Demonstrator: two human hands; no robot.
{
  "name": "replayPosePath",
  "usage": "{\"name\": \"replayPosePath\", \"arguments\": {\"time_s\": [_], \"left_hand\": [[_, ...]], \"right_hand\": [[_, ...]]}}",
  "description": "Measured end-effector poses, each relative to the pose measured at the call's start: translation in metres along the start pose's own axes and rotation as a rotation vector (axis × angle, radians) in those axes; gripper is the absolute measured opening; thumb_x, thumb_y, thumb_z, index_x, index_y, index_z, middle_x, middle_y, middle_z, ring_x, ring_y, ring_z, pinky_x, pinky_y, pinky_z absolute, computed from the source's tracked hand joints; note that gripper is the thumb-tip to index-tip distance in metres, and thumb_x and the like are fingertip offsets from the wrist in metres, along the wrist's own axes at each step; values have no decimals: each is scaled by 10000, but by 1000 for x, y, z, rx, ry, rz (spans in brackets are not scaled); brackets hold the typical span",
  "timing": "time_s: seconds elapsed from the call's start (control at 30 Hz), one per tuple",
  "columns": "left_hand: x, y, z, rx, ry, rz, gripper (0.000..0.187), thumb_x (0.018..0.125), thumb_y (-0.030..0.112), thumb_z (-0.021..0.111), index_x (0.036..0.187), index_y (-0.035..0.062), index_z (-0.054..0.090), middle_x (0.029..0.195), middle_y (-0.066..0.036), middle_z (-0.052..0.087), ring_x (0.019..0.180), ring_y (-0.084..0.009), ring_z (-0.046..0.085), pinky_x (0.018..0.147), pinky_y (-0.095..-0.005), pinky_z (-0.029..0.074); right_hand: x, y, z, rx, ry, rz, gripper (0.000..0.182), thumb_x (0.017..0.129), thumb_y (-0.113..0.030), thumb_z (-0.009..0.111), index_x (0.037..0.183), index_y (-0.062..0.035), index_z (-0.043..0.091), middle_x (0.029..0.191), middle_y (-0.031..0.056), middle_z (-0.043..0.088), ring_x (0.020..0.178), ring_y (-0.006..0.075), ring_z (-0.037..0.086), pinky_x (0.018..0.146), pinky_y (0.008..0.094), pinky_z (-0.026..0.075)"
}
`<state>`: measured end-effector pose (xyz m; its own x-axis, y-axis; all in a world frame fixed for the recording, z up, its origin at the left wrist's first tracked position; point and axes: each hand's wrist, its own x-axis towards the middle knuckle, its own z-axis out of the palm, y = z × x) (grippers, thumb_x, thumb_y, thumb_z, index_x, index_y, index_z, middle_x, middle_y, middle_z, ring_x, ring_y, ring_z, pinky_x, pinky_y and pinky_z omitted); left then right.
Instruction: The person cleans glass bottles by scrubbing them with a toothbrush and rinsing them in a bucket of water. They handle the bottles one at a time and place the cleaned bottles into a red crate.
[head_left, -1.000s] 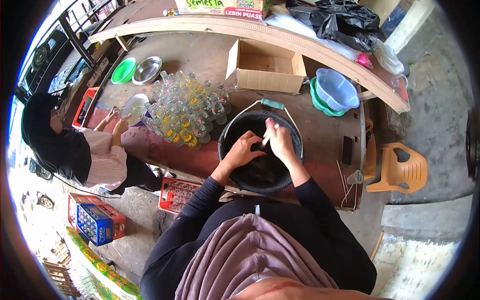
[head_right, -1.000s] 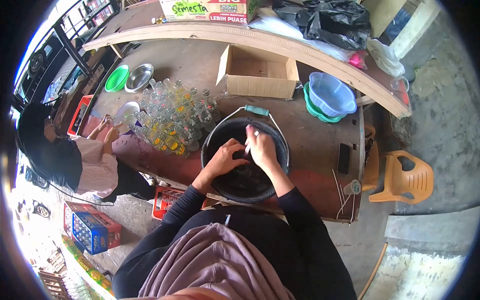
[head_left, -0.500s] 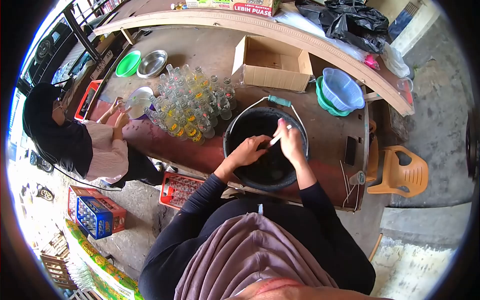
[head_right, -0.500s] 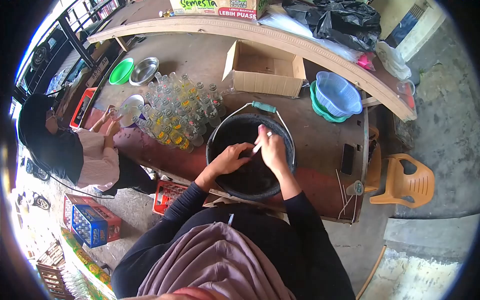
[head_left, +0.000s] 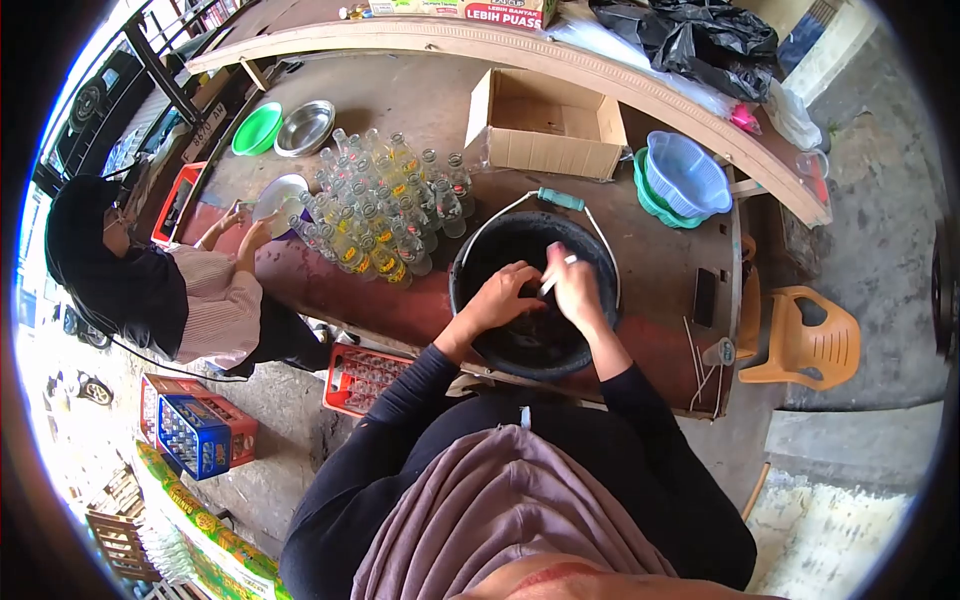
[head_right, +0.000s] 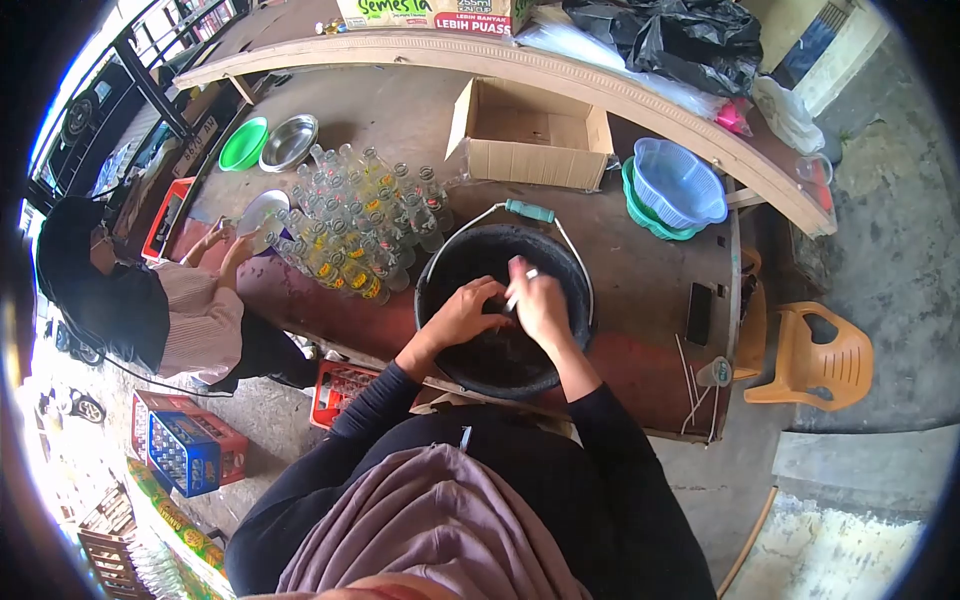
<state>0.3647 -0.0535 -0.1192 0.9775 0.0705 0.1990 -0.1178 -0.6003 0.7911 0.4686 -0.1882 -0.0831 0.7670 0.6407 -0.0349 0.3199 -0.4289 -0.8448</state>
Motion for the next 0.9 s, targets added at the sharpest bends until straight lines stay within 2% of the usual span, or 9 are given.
{"name": "replayPosePath", "arguments": {"time_s": [0.07,0.2,0.37,0.47,0.53,0.67,0.8,0.87,0.9], "left_hand": [[-1,-8,1,-14,-67,8,512,728,131,769,1183,16,563,1014,-147,622,995,-323,620,897,-386,488],[-2,-2,5,-333,-24,-6,500,745,145,775,1171,12,551,1034,-152,631,1012,-331,620,899,-390,484],[-4,-5,4,-69,-28,69,470,773,140,758,1164,1,536,1060,-162,632,1004,-333,620,878,-400,482],[-2,-2,1,-163,-130,-30,471,782,139,754,1172,1,530,1103,-178,610,1029,-332,610,865,-401,475],[1,2,2,-274,-4,43,456,779,132,754,1155,-4,536,1071,-173,611,1005,-328,613,854,-397,472],[0,-1,1,-108,2,32,436,788,127,752,1147,7,537,1048,-155,593,1000,-331,599,871,-377,471],[-3,1,2,-298,0,-20,452,782,116,751,1159,8,527,1056,-153,591,1005,-330,598,864,-374,475],[0,10,-2,-172,97,73,466,779,80,740,1176,6,508,1038,-163,616,1005,-336,616,857,-388,479],[2,10,-4,-38,102,87,471,786,55,725,1195,8,495,1066,-175,627,1032,-336,619,860,-393,480]], "right_hand": [[-6,9,6,-65,-53,-118,608,1008,-490,367,754,-21,660,661,188,645,692,366,659,675,419,487],[2,-10,-22,157,287,-91,628,1008,-462,407,663,14,628,610,158,643,643,297,666,622,397,481],[-5,13,6,58,-48,-163,608,1014,-469,366,732,-1,633,638,158,633,642,336,649,668,387,497],[-5,-14,-17,175,168,-110,588,1018,-440,396,701,15,592,668,150,656,605,286,651,618,382,477],[4,-7,-21,243,292,-144,592,1027,-417,390,678,13,599,640,144,662,589,241,652,597,377,471],[3,9,8,15,-66,-202,672,990,-536,361,698,-3,647,653,162,649,648,339,652,664,405,489],[6,-17,-21,130,60,-68,602,1000,-483,404,757,19,630,681,171,656,635,318,654,602,382,479],[11,-14,-21,172,286,-202,627,1001,-478,407,709,25,641,662,175,665,624,292,663,597,372,484],[9,-13,-17,153,217,-129,623,999,-484,401,723,17,649,679,178,669,637,294,667,609,377,488]]}}
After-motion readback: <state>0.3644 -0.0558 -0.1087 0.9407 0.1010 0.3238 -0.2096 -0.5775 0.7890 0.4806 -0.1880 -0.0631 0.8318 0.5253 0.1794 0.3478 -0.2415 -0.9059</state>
